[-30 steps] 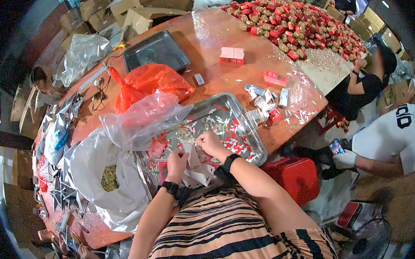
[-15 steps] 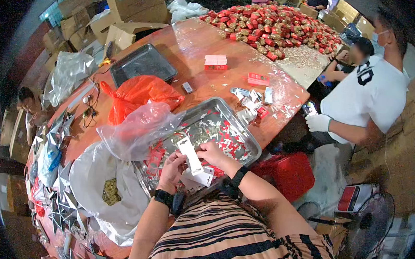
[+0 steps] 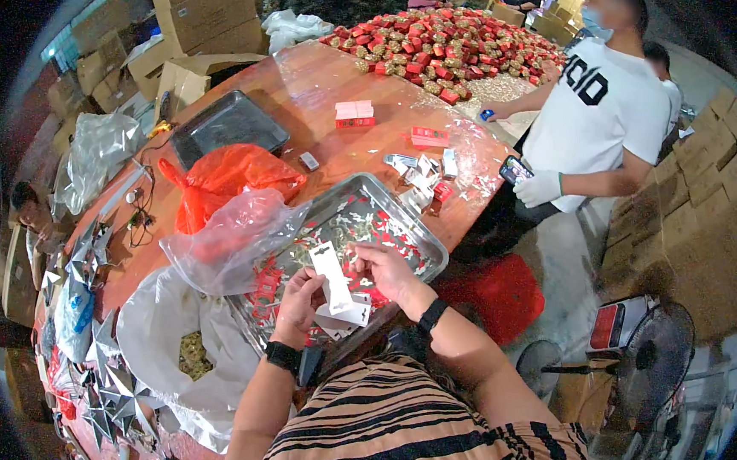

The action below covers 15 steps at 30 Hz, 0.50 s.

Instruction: The person sits at a table in a workshop and assembles small rectangular boxes. They pick up flat white paper pieces, fold them into box shapes, and insert red rectangular inserts into the white frames. The person places the finished boxes into a metal tray on the table.

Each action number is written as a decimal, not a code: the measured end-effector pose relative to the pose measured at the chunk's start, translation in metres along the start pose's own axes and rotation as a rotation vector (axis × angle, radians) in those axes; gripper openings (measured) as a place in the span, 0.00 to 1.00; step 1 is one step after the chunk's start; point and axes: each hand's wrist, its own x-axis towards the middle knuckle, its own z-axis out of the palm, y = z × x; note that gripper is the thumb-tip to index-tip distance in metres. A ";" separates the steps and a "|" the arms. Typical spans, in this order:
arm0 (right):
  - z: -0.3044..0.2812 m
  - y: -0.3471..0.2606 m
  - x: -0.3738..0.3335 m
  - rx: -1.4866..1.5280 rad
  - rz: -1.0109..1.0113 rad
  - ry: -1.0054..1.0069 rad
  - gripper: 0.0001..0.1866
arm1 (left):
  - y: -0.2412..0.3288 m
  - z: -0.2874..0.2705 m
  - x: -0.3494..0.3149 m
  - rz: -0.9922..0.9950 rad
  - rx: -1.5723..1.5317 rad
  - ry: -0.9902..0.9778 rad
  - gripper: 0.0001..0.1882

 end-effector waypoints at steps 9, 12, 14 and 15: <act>0.003 -0.019 -0.006 -0.495 -0.179 -0.084 0.16 | 0.003 0.007 -0.006 0.217 0.634 0.030 0.04; 0.009 -0.024 -0.009 -0.659 -0.182 -0.176 0.16 | 0.001 0.006 -0.006 0.277 0.701 0.046 0.05; 0.006 -0.023 -0.006 -0.743 -0.211 -0.248 0.17 | 0.002 0.005 -0.007 0.290 0.729 0.051 0.05; 0.009 -0.024 -0.006 -0.779 -0.213 -0.259 0.17 | 0.002 0.004 -0.007 0.295 0.744 0.054 0.05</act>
